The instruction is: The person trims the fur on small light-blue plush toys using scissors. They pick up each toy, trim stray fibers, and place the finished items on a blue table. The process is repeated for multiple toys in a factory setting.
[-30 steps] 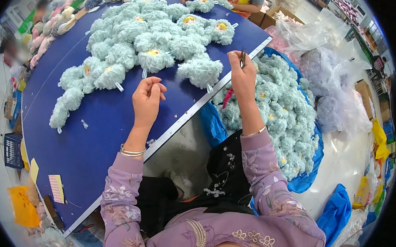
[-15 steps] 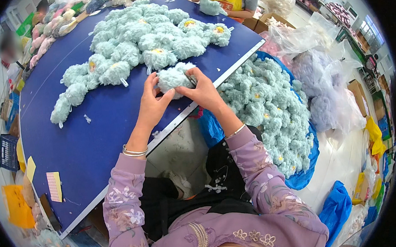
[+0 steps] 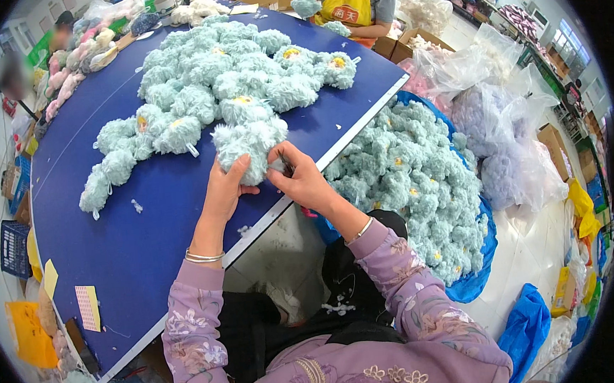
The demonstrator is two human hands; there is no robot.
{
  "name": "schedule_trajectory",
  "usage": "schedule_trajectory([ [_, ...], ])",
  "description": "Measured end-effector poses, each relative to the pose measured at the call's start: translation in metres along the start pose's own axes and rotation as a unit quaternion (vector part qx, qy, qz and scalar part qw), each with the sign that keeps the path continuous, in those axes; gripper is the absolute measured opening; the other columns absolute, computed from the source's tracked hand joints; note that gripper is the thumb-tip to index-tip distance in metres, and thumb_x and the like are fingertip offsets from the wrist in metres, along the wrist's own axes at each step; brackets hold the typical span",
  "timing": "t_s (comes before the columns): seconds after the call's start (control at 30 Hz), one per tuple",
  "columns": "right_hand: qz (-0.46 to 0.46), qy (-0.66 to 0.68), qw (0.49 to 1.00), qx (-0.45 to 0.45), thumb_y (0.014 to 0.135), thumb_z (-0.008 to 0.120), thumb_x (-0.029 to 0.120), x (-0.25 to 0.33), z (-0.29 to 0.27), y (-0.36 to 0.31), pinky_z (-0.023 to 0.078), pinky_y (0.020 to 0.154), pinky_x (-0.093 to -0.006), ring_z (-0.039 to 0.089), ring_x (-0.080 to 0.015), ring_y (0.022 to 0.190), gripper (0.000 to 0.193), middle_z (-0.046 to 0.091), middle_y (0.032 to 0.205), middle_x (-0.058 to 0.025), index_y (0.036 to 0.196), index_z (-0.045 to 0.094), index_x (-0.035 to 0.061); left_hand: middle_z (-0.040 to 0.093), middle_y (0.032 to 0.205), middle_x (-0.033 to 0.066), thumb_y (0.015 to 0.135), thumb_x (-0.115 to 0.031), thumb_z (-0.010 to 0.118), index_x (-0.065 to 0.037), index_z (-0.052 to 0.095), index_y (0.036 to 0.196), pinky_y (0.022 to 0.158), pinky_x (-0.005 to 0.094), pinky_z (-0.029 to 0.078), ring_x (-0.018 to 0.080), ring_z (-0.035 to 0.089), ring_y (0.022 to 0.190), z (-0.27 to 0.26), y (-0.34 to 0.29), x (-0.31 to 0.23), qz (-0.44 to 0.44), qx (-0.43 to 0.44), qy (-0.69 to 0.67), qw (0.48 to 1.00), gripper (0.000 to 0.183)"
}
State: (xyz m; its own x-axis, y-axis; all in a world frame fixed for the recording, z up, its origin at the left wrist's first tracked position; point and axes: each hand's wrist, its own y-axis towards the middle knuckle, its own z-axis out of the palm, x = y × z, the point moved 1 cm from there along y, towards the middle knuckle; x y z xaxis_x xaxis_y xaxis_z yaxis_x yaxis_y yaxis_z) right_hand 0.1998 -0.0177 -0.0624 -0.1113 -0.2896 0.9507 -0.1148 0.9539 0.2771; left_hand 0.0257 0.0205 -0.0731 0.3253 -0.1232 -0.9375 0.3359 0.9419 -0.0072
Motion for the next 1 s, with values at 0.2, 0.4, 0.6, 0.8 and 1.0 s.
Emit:
schedule_trajectory([
  [0.2, 0.005, -0.055, 0.998, -0.013, 0.085, 0.065, 0.010, -0.011, -0.005, 0.005, 0.042, 0.057, -0.0256, 0.049, -0.0076, 0.064, 0.017, 0.056, 0.080, -0.0021, 0.093, 0.052, 0.0013, 0.059, 0.112, 0.0066, 0.084, -0.013, 0.067, -0.003, 0.046, 0.128, 0.070, 0.0286, 0.055, 0.0129, 0.060, 0.092, 0.003, 0.000, -0.004, 0.051, -0.023, 0.046, 0.997, 0.050],
  [0.4, -0.021, 0.034, 0.997, -0.062, 0.087, 0.069, 0.020, -0.001, -0.027, 0.013, 0.043, 0.065, -0.0222, 0.049, -0.0055, 0.075, 0.035, 0.056, 0.089, 0.0007, 0.110, 0.052, 0.0009, 0.058, 0.112, 0.0037, 0.079, -0.002, 0.064, -0.002, 0.048, 0.125, 0.089, 0.0290, 0.046, 0.0117, 0.055, 0.101, 0.000, 0.000, -0.001, 0.146, -0.014, 0.113, 0.983, 0.048],
  [0.6, 0.022, 0.088, 0.996, -0.015, 0.089, 0.067, 0.020, -0.009, -0.029, 0.012, 0.040, 0.063, -0.0204, 0.047, -0.0038, 0.071, 0.031, 0.058, 0.086, 0.0008, 0.111, 0.056, 0.0012, 0.059, 0.113, 0.0034, 0.076, 0.000, 0.065, -0.004, 0.049, 0.124, 0.091, 0.0284, 0.045, 0.0115, 0.055, 0.103, 0.006, -0.006, -0.001, 0.122, 0.006, 0.182, 0.976, 0.051],
  [0.8, 0.108, 0.176, 0.977, -0.043, 0.091, 0.063, 0.019, -0.009, -0.035, 0.011, 0.031, 0.044, -0.0213, 0.042, -0.0026, 0.051, 0.021, 0.057, 0.071, 0.0012, 0.105, 0.057, 0.0046, 0.058, 0.112, 0.0040, 0.076, -0.001, 0.064, -0.003, 0.049, 0.123, 0.090, 0.0292, 0.046, 0.0114, 0.054, 0.103, 0.010, -0.005, 0.003, 0.137, 0.014, 0.172, 0.976, 0.049],
  [1.0, 0.157, 0.176, 0.970, -0.055, 0.093, 0.060, 0.021, -0.007, -0.032, 0.013, 0.032, 0.043, -0.0218, 0.042, -0.0035, 0.050, 0.019, 0.057, 0.069, -0.0001, 0.102, 0.057, 0.0047, 0.057, 0.114, 0.0068, 0.074, -0.001, 0.064, -0.003, 0.049, 0.121, 0.093, 0.0302, 0.044, 0.0144, 0.054, 0.104, 0.002, 0.000, 0.012, 0.176, 0.014, 0.248, 0.953, 0.049],
])
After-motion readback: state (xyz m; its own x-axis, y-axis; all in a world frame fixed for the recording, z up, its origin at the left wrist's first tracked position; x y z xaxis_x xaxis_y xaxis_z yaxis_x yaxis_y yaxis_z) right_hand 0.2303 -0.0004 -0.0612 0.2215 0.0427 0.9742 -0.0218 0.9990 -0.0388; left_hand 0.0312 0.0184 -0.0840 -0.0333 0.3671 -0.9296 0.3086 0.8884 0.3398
